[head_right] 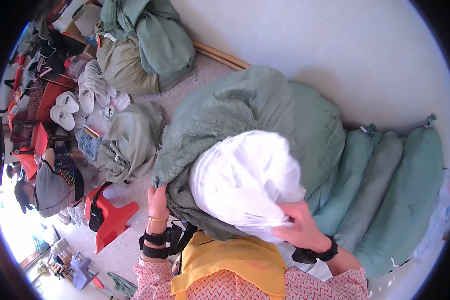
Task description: Untie a large storage sack and remove an inner bag containing shoe components.
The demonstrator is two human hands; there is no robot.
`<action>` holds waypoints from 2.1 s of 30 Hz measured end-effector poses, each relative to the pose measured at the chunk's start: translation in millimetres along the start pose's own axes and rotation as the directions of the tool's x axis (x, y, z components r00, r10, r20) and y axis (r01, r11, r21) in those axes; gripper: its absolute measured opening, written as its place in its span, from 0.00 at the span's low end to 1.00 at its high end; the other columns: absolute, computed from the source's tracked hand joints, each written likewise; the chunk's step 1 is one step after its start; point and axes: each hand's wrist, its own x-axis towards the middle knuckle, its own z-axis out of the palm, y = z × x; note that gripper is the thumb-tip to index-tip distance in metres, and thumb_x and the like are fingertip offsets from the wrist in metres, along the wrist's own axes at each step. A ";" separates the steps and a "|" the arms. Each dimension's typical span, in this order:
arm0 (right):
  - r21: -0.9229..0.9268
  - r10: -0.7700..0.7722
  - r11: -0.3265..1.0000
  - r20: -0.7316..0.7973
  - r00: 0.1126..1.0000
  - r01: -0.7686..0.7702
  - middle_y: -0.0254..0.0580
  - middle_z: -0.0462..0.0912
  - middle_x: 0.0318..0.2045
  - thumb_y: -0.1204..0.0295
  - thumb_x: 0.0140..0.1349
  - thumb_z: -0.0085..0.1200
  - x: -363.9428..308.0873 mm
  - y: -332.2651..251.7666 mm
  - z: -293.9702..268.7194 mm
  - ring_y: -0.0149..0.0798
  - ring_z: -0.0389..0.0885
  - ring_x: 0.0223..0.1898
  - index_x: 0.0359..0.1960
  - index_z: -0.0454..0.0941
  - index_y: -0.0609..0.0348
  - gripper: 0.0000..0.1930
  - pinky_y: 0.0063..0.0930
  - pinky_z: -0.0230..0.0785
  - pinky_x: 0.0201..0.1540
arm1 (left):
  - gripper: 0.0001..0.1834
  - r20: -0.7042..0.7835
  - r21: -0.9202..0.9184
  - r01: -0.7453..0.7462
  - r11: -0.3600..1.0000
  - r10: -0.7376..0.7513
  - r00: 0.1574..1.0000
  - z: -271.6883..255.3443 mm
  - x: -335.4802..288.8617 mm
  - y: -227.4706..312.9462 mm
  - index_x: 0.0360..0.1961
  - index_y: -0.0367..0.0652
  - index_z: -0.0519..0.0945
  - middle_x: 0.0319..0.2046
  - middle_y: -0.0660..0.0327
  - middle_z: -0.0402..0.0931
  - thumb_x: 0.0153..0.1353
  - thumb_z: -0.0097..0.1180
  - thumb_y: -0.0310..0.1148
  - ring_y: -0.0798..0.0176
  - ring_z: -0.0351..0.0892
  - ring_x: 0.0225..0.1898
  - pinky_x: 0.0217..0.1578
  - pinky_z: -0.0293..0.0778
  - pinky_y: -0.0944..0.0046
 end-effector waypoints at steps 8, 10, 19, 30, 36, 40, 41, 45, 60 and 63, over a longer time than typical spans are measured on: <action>-0.652 -0.735 0.654 -0.428 0.526 0.384 0.37 0.78 0.26 0.80 0.53 0.56 -66.9 -82.3 -65.8 0.37 0.78 0.32 0.26 0.75 0.63 0.02 0.35 0.68 0.57 | 0.26 0.132 0.316 -0.303 0.899 0.275 0.952 -8.9 7.0 -14.6 0.55 0.29 0.77 0.48 0.53 0.83 0.59 0.66 0.35 0.61 0.82 0.46 0.48 0.77 0.61; -0.449 -0.657 0.747 -0.611 0.442 0.490 0.37 0.77 0.26 0.80 0.56 0.49 -74.8 -101.9 -77.2 0.34 0.77 0.32 0.24 0.73 0.62 0.04 0.35 0.71 0.53 | 0.40 0.229 0.624 -0.435 0.650 0.379 0.896 -1.4 -6.8 -14.1 0.57 0.25 0.74 0.45 0.38 0.82 0.51 0.74 0.45 0.47 0.84 0.49 0.49 0.77 0.54; -0.238 -0.578 0.613 -0.786 0.222 0.753 0.31 0.74 0.26 0.76 0.60 0.46 -72.9 -190.9 -36.0 0.27 0.73 0.31 0.23 0.71 0.61 0.08 0.25 0.69 0.39 | 0.39 0.665 0.534 -0.766 0.358 0.381 0.642 3.1 -65.9 -19.5 0.51 0.36 0.66 0.42 0.40 0.78 0.49 0.74 0.48 0.35 0.79 0.45 0.47 0.76 0.46; 0.315 -0.349 0.764 -0.532 0.771 0.563 0.32 0.78 0.34 0.69 0.57 0.52 -28.5 -147.4 -12.7 0.31 0.76 0.39 0.31 0.76 0.57 0.06 0.28 0.70 0.48 | 0.22 0.497 0.498 -0.649 0.576 0.424 0.757 -83.2 -124.1 3.6 0.40 0.39 0.68 0.30 0.48 0.77 0.57 0.68 0.39 0.38 0.79 0.35 0.36 0.74 0.47; 0.596 -0.113 0.781 -0.160 0.981 0.187 0.45 0.79 0.49 0.72 0.51 0.50 16.9 -119.3 67.1 0.44 0.79 0.52 0.55 0.73 0.64 0.26 0.38 0.69 0.61 | 0.19 0.320 0.505 -0.623 0.597 0.541 0.778 -111.0 -173.1 20.0 0.38 0.38 0.68 0.26 0.52 0.75 0.59 0.67 0.35 0.46 0.78 0.28 0.30 0.74 0.55; 0.459 -0.107 0.888 0.126 0.986 0.038 0.46 0.76 0.55 0.72 0.49 0.49 36.5 -97.3 81.6 0.46 0.75 0.58 0.62 0.66 0.65 0.33 0.39 0.65 0.65 | 0.17 0.163 0.484 -0.586 0.650 0.591 0.790 -117.6 -216.9 28.7 0.38 0.38 0.68 0.28 0.52 0.75 0.60 0.66 0.34 0.46 0.78 0.30 0.32 0.74 0.54; 0.395 -0.115 0.918 0.164 0.980 0.041 0.47 0.76 0.55 0.71 0.48 0.49 39.4 -96.6 86.0 0.46 0.75 0.58 0.61 0.67 0.65 0.33 0.39 0.65 0.65 | 0.17 0.114 0.491 -0.568 0.660 0.598 0.794 -118.3 -224.0 25.7 0.38 0.38 0.68 0.28 0.52 0.75 0.60 0.66 0.34 0.46 0.78 0.30 0.32 0.74 0.54; 0.271 -0.125 0.962 0.309 0.943 0.039 0.47 0.76 0.53 0.68 0.47 0.49 40.0 -111.2 112.0 0.45 0.74 0.57 0.57 0.69 0.64 0.31 0.37 0.64 0.63 | 0.17 0.030 0.519 -0.546 0.658 0.624 0.781 -124.0 -244.8 6.4 0.37 0.38 0.68 0.28 0.51 0.75 0.60 0.66 0.33 0.45 0.77 0.31 0.33 0.73 0.53; 0.053 -0.226 0.972 0.450 0.864 0.227 0.45 0.76 0.50 0.67 0.53 0.48 4.5 -148.1 206.2 0.40 0.75 0.53 0.56 0.68 0.63 0.26 0.34 0.67 0.59 | 0.17 -0.147 0.360 -0.666 0.653 0.745 0.651 -209.1 -283.4 -20.2 0.38 0.37 0.65 0.30 0.50 0.72 0.61 0.64 0.30 0.43 0.75 0.32 0.34 0.72 0.52; 0.078 -0.253 0.966 0.476 0.842 0.246 0.44 0.77 0.50 0.69 0.53 0.48 -4.1 -148.9 235.0 0.40 0.76 0.52 0.55 0.69 0.63 0.25 0.35 0.67 0.59 | 0.17 -0.157 0.374 -0.652 0.660 0.738 0.657 -224.7 -283.6 -20.3 0.38 0.37 0.65 0.29 0.50 0.72 0.61 0.64 0.31 0.43 0.75 0.32 0.34 0.72 0.52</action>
